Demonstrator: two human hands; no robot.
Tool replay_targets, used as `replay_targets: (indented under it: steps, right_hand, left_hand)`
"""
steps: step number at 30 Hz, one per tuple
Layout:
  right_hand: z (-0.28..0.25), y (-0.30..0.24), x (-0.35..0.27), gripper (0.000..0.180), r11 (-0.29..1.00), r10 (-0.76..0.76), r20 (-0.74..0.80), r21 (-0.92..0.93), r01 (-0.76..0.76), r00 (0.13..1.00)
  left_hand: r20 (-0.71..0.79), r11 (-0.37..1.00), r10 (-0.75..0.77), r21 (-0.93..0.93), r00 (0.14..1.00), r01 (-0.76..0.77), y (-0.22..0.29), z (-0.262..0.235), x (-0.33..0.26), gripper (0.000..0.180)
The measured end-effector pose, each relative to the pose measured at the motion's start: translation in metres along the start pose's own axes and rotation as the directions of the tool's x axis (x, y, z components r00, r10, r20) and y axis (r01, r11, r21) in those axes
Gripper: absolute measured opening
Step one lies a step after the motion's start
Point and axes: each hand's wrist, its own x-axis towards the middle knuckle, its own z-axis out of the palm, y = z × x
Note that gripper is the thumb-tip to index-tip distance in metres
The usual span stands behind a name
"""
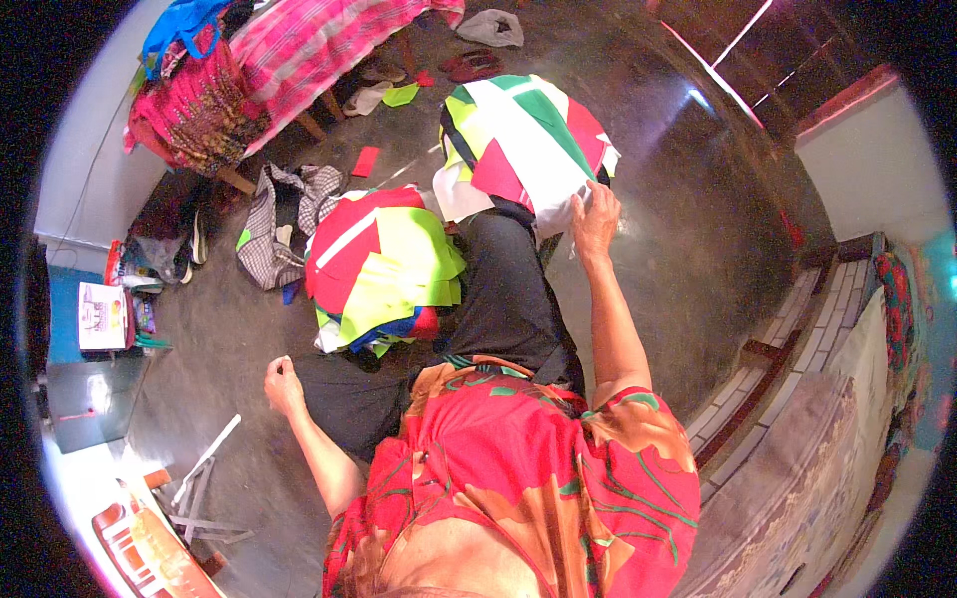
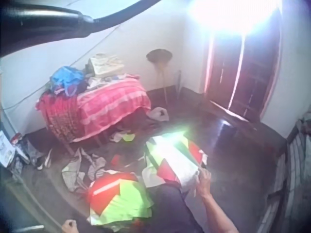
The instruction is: The person sits on the floor and sorts colorful fabric pieces into two piles. She repeatedly picks up individual pieces, folds or aligns them, and places them onto one of the two growing stacks on her lap.
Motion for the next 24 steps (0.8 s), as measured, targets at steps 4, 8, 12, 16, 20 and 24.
replay_targets:
  steps: [4,8,12,16,20,24]
  right_hand:
    - [0.006,0.006,0.004,0.049,0.991,0.133,0.034,-0.028,-0.132,0.991]
    - [0.013,0.021,0.012,0.055,0.980,0.198,0.029,0.005,-0.198,0.980]
    - [0.011,0.016,0.016,0.050,0.929,0.349,0.065,0.104,-0.354,0.935]
    - [0.000,0.009,0.017,0.042,0.913,0.383,0.129,0.098,-0.396,0.915]
    - [-0.004,0.021,0.023,0.031,0.662,0.375,0.439,0.490,-0.567,0.817]
    - [-0.023,-0.025,0.022,0.021,0.112,0.186,0.620,0.757,-0.643,0.762]
  left_hand:
    - [-0.002,1.000,-0.003,0.019,1.000,0.003,0.001,-0.001,0.000,0.024]
    - [-0.002,1.000,-0.001,0.013,1.000,0.001,0.001,-0.002,0.000,0.024]
    - [-0.010,1.000,-0.001,-0.011,1.000,0.001,-0.001,-0.001,0.001,0.023]
    - [-0.019,0.999,0.014,-0.031,1.000,-0.015,-0.005,0.001,0.001,0.023]
    - [-0.020,1.000,0.005,-0.017,1.000,-0.006,-0.001,0.001,0.001,0.022]
    - [0.003,0.999,-0.031,-0.022,1.000,0.031,0.005,-0.006,-0.003,0.022]
